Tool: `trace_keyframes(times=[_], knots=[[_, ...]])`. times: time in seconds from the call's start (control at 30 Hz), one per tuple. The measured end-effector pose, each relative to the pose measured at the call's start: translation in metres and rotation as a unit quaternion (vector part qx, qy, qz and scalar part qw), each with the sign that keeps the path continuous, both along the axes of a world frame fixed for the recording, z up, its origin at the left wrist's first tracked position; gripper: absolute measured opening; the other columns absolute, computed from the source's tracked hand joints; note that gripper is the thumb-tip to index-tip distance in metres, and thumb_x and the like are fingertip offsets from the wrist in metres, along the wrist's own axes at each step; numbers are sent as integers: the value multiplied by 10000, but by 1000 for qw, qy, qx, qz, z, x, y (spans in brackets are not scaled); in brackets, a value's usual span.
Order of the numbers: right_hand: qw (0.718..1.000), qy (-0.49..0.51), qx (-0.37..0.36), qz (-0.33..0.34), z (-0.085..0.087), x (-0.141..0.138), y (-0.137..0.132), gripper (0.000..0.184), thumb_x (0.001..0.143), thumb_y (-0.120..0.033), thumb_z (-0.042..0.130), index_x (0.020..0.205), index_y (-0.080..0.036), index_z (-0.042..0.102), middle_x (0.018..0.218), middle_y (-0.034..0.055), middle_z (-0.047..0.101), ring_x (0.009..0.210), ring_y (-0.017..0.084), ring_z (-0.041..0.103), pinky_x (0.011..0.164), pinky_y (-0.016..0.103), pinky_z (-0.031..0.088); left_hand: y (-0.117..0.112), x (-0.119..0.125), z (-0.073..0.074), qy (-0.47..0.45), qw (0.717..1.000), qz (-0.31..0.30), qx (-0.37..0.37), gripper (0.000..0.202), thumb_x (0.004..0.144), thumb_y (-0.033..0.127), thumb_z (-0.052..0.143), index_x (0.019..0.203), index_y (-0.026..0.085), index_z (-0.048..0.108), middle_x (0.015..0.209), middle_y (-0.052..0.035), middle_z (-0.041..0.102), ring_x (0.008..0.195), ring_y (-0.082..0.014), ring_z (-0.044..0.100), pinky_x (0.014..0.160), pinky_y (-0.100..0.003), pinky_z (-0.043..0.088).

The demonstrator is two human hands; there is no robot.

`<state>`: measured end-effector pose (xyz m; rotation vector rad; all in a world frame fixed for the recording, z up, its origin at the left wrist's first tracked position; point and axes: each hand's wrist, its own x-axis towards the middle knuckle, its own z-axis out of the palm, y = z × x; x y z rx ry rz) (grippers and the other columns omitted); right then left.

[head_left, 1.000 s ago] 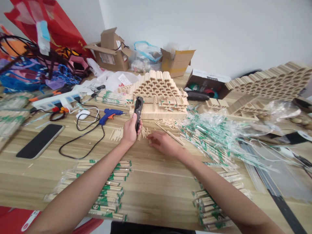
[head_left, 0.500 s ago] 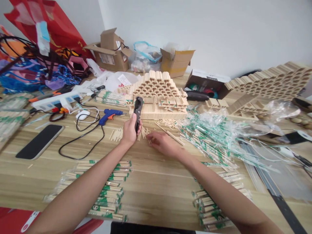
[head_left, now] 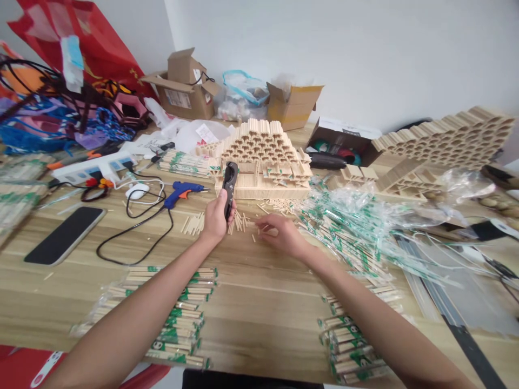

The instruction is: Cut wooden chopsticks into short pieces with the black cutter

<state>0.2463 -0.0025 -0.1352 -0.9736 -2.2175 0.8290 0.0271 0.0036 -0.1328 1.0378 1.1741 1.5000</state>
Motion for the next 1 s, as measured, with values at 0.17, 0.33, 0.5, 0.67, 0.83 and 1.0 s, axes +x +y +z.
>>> trace_keyframes(times=[0.17,0.33,0.5,0.67,0.83,1.0], knots=[[998,-38,29,49,4,-11,-10,247,899,-100,703,1125,-193,678,1097,74,725,981,190,695,897,334,551,0,0,0,-4,1000,-1,2,690,853,830,487,697,169,611,539,6,507,411,-85,431,387,-230,305],[997,-54,26,52,4,-12,-8,241,903,-101,703,1125,-193,677,1051,62,721,946,185,685,868,326,541,0,-1,1,-3,1000,5,-4,705,836,845,493,694,166,615,540,2,511,409,-83,430,380,-226,304],[997,-49,36,40,-1,-12,-15,248,924,-107,680,1158,-187,670,1051,65,726,938,182,688,864,324,547,0,-1,1,-2,1000,5,-4,705,836,845,494,698,165,618,539,-1,515,408,-84,433,377,-225,301],[997,-10,66,-24,0,-1,-1,240,921,-94,650,1144,-177,690,1075,85,746,924,190,715,844,317,563,0,-1,1,-9,1000,8,-6,700,828,847,501,691,170,614,532,3,508,404,-86,429,369,-227,297],[976,-55,134,-163,9,18,33,295,838,-9,610,1070,-162,709,1090,119,745,1034,258,705,936,395,543,2,1,-1,-12,1000,11,-4,700,814,850,522,692,168,624,538,2,518,403,-83,434,367,-227,296],[984,-98,121,-91,8,-4,32,171,937,-86,595,1003,-166,732,1031,103,769,982,232,720,912,347,544,1,0,-1,-11,1000,7,-3,692,839,839,500,691,173,620,533,7,503,397,-83,422,364,-228,287]])
